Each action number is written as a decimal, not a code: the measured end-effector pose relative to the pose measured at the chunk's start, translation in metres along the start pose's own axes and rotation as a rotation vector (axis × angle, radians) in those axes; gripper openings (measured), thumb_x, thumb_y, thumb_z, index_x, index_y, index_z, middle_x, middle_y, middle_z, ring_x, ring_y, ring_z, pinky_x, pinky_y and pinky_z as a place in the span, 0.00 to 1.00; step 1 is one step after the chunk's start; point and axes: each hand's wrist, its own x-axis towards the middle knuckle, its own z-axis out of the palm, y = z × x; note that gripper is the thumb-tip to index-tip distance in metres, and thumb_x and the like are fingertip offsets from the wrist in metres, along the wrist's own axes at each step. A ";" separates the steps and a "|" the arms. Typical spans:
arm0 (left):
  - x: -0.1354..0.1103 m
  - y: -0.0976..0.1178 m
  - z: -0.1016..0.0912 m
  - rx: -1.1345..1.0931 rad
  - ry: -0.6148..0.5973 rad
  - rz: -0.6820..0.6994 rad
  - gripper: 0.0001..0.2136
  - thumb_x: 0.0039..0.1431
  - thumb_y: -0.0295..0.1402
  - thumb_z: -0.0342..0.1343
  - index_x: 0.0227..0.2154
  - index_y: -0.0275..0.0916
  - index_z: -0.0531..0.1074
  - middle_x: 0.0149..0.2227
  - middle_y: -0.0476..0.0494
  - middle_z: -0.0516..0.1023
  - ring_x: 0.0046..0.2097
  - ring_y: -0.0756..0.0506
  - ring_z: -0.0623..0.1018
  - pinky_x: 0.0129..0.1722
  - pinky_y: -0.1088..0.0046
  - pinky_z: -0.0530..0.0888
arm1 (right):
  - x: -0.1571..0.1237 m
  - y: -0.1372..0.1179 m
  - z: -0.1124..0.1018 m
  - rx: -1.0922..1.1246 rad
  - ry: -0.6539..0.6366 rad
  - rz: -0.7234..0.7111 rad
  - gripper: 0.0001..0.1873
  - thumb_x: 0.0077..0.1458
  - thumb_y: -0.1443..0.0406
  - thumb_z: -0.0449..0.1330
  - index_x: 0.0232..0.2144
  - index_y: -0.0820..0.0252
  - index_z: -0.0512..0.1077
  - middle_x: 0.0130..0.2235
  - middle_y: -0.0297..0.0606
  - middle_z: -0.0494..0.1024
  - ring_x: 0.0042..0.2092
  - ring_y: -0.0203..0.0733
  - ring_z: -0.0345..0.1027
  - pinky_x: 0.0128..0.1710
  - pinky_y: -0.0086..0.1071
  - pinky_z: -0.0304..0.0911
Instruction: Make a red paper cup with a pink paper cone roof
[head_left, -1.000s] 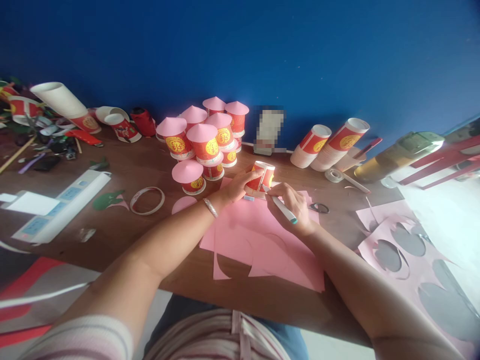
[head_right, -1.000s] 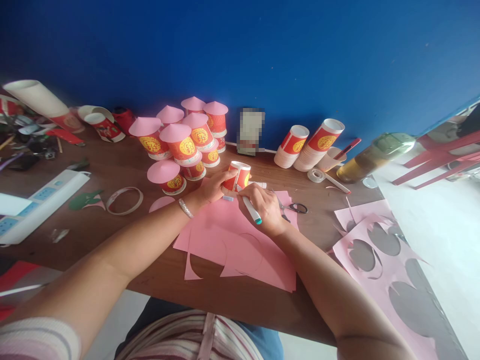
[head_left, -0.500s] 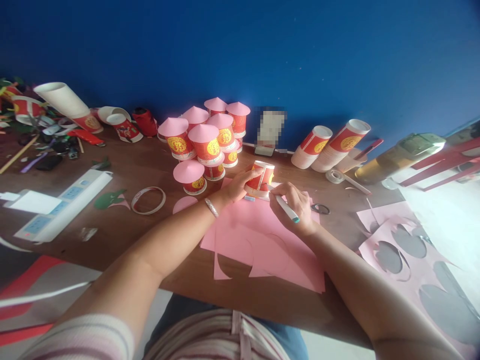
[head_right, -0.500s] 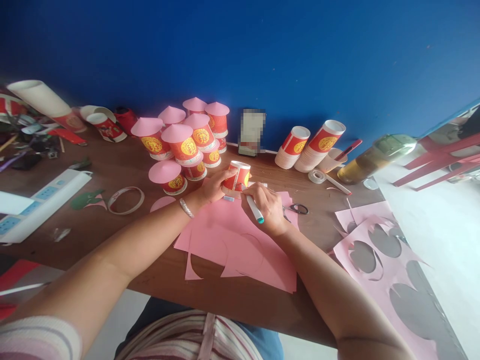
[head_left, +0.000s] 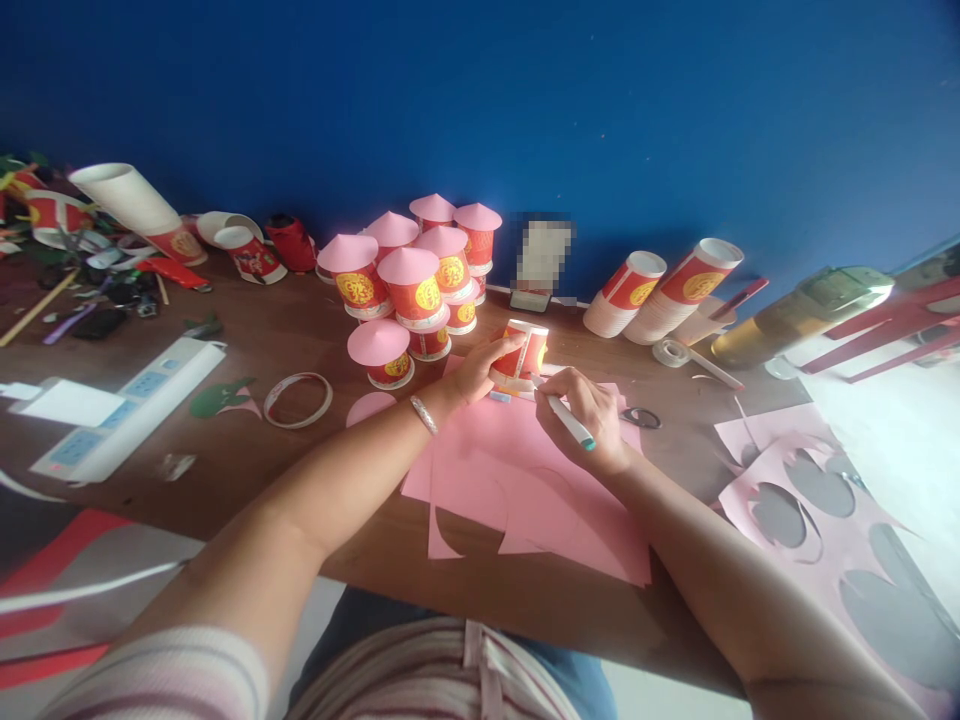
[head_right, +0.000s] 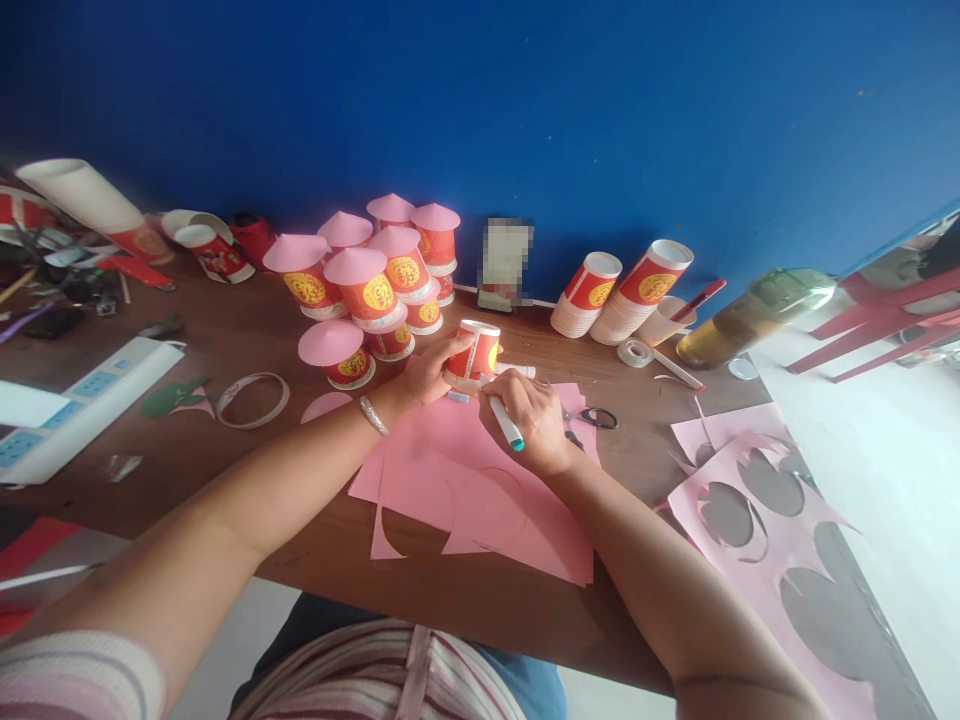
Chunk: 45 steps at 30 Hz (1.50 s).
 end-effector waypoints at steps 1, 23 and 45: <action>0.000 0.000 0.000 -0.004 0.001 0.005 0.18 0.60 0.50 0.66 0.43 0.40 0.80 0.46 0.40 0.85 0.52 0.35 0.83 0.52 0.56 0.81 | 0.000 0.000 0.000 -0.003 0.003 -0.009 0.12 0.60 0.76 0.56 0.32 0.54 0.65 0.26 0.27 0.71 0.24 0.32 0.64 0.25 0.27 0.57; 0.007 -0.010 -0.003 -0.017 -0.024 0.050 0.21 0.60 0.51 0.65 0.44 0.37 0.82 0.47 0.38 0.85 0.53 0.37 0.81 0.53 0.61 0.75 | 0.004 -0.005 -0.004 0.087 -0.025 -0.073 0.11 0.60 0.76 0.58 0.36 0.54 0.67 0.29 0.29 0.76 0.27 0.34 0.71 0.27 0.28 0.63; 0.009 -0.011 -0.002 -0.045 0.013 0.040 0.19 0.59 0.49 0.66 0.42 0.37 0.82 0.45 0.39 0.86 0.52 0.35 0.82 0.52 0.58 0.78 | 0.004 -0.001 -0.005 0.068 -0.006 -0.080 0.11 0.59 0.75 0.59 0.34 0.53 0.66 0.27 0.29 0.75 0.26 0.34 0.70 0.27 0.29 0.63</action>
